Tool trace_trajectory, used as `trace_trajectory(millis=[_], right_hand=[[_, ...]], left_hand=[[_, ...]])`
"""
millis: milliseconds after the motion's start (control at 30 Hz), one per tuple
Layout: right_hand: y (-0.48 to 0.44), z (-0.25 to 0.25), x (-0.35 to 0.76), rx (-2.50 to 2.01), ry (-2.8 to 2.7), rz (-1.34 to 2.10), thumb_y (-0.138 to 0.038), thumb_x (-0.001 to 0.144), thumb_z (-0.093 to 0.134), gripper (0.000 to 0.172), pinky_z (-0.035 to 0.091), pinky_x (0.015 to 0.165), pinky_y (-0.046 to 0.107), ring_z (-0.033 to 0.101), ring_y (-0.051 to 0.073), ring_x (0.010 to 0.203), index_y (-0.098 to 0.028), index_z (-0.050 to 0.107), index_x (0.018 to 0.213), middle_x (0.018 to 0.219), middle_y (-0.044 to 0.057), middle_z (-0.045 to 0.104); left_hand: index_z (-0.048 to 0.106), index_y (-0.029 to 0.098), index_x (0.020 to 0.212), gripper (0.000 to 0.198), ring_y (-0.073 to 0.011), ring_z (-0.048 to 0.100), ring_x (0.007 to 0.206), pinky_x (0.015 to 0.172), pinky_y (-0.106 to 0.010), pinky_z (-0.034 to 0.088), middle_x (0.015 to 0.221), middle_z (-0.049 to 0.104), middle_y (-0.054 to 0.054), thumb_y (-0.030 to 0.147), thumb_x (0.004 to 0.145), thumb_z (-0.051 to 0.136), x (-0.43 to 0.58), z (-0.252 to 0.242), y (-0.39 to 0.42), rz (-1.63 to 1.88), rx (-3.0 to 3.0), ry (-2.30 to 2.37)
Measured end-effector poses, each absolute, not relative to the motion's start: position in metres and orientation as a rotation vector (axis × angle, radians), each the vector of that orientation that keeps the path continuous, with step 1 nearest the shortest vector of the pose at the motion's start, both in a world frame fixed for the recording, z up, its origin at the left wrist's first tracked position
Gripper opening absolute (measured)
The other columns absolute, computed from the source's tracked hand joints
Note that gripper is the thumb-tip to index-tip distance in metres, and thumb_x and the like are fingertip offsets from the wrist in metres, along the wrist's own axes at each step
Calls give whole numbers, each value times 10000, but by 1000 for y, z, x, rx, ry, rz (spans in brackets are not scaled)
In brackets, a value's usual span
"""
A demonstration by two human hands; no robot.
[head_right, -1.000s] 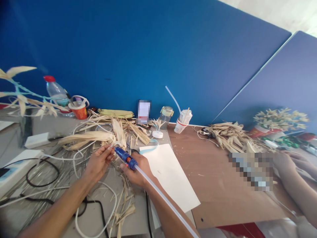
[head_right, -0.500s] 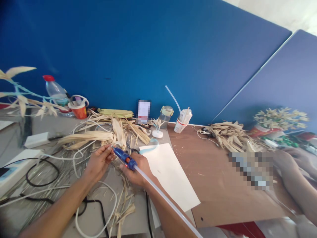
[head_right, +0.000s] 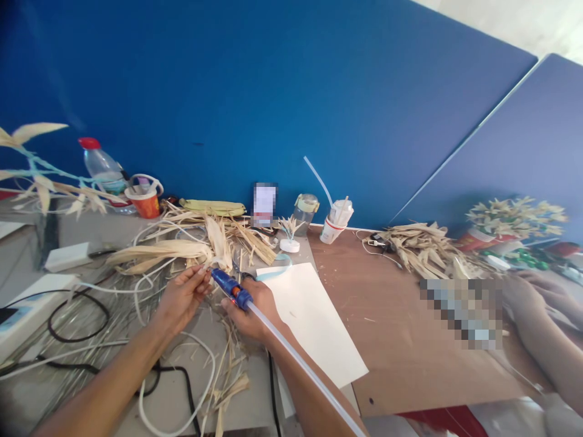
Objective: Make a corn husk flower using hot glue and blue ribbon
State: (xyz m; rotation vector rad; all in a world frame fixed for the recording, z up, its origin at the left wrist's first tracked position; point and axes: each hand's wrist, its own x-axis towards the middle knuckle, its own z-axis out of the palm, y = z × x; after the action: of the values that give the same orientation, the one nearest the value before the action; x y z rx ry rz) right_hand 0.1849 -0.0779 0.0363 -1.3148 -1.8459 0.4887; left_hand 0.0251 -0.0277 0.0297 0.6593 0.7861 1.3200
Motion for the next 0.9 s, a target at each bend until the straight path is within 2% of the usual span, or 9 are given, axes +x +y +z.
trace_trajectory(millis=[433,900], right_hand=[[-79,36,183,-1348,-1850,403,-398,792,530,289,312,523,246,413,120,514,-208,414,608,553,-23,432],[-80,36,183,-1369,-1820,508,-382,763,573,290,301,520,246,384,112,505,-200,428,590,538,-32,408]], left_hand=[[647,124,671,260,-33,388,446,442,-166,354,542,532,39,269,558,830,25,27,-26,1318,663,781],[662,124,708,271,-32,388,449,437,-159,350,546,534,40,268,555,833,25,28,-27,1332,646,790]])
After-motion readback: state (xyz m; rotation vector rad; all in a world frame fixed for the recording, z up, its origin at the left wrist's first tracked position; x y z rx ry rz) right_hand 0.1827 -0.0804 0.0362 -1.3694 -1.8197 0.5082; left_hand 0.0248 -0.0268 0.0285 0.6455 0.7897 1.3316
